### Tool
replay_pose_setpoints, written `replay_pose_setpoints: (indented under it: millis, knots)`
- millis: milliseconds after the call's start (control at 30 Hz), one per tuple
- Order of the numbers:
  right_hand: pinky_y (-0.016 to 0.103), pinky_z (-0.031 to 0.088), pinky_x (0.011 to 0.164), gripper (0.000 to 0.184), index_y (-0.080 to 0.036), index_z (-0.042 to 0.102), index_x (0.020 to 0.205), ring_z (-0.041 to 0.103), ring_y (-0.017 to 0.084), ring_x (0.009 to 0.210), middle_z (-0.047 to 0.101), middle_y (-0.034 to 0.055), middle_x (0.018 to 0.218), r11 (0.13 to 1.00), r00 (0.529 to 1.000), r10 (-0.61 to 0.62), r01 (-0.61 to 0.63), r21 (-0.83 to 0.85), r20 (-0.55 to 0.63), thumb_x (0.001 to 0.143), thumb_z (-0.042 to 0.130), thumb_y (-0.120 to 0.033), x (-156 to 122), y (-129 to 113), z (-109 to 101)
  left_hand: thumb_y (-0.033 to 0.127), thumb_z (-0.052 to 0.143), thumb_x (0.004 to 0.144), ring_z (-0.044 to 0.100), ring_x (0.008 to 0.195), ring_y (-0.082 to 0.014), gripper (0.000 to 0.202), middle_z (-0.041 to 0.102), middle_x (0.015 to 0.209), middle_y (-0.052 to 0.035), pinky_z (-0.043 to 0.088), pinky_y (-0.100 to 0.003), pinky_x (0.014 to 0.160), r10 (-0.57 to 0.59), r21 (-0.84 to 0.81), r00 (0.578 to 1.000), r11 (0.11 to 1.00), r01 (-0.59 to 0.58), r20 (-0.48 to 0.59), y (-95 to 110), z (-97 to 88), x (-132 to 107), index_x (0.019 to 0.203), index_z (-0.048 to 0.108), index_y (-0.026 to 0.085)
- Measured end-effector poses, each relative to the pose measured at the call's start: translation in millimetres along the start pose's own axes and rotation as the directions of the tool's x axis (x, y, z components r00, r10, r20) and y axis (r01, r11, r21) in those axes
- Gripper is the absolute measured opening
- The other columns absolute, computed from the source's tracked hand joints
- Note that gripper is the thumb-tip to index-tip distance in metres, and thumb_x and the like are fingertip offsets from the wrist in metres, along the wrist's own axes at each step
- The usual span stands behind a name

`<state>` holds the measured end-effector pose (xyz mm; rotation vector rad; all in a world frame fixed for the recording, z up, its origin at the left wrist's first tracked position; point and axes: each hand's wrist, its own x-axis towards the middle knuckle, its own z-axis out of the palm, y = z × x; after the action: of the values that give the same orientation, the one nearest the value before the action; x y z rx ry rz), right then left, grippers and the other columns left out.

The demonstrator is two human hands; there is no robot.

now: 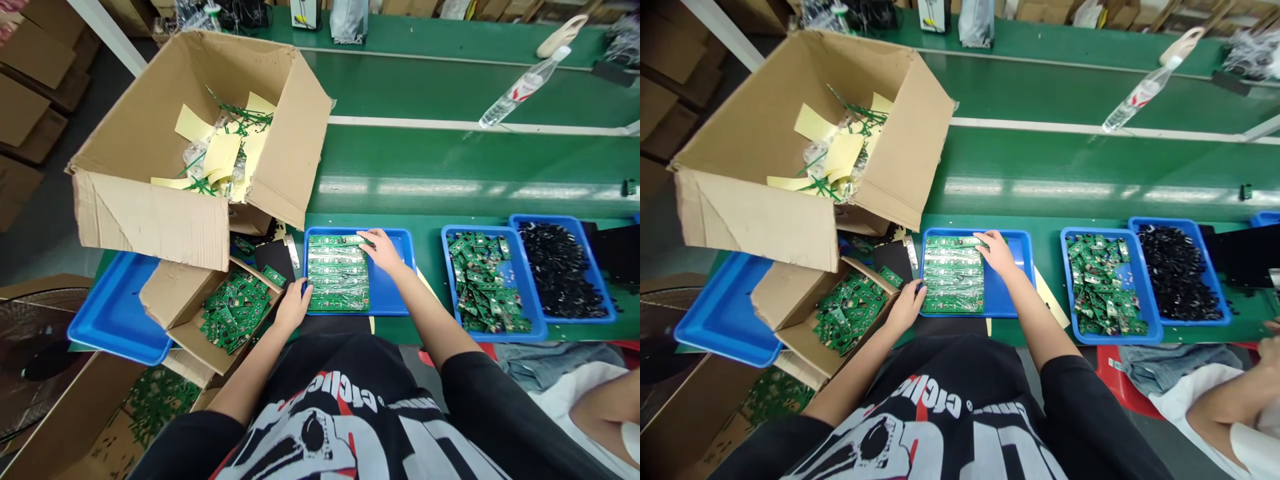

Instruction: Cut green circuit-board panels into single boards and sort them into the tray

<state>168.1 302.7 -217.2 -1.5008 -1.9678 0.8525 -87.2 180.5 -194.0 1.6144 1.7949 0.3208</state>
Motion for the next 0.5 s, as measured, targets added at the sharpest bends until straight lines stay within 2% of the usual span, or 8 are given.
replay_pose_setpoints:
  millis: [233,367,500]
  knots:
    - [0.039,0.05,0.076,0.035,-0.024,0.056,0.111,0.052,0.022,0.093,0.05,0.0078,0.1,0.998,0.999,0.027,-0.025,0.053,-0.029,0.077,0.051,-0.027,3.9,1.0,-8.8,0.044,0.03,0.086,0.054,0.097,-0.0216,0.043,0.054,0.102,-0.0114,0.042,-0.035,0.085,0.008,-0.001,1.0,1.0,-0.008,-0.003,-1.0,-0.6,-0.2,0.115,0.046,0.017]
    - [0.038,0.051,0.074,0.036,-0.022,0.056,0.112,0.053,0.021,0.089,0.051,0.0079,0.097,0.996,0.996,0.05,-0.045,0.074,-0.068,0.077,0.051,-0.028,4.0,0.4,-13.7,0.043,0.029,0.086,0.054,0.098,-0.0218,0.043,0.054,0.101,-0.0113,0.042,-0.036,0.085,0.013,-0.002,1.0,1.0,-0.013,-0.003,-0.7,-0.9,-0.2,0.115,0.045,0.017]
    - [0.039,0.052,0.073,0.035,-0.023,0.057,0.111,0.054,0.021,0.088,0.053,0.0071,0.096,0.997,0.997,0.046,-0.042,0.072,-0.055,0.076,0.052,-0.028,3.3,0.7,-15.3,0.043,0.029,0.086,0.054,0.099,-0.0223,0.042,0.053,0.101,-0.0115,0.041,-0.036,0.085,0.014,-0.001,1.0,1.0,-0.014,-0.001,-0.8,-0.9,0.1,0.115,0.045,0.017]
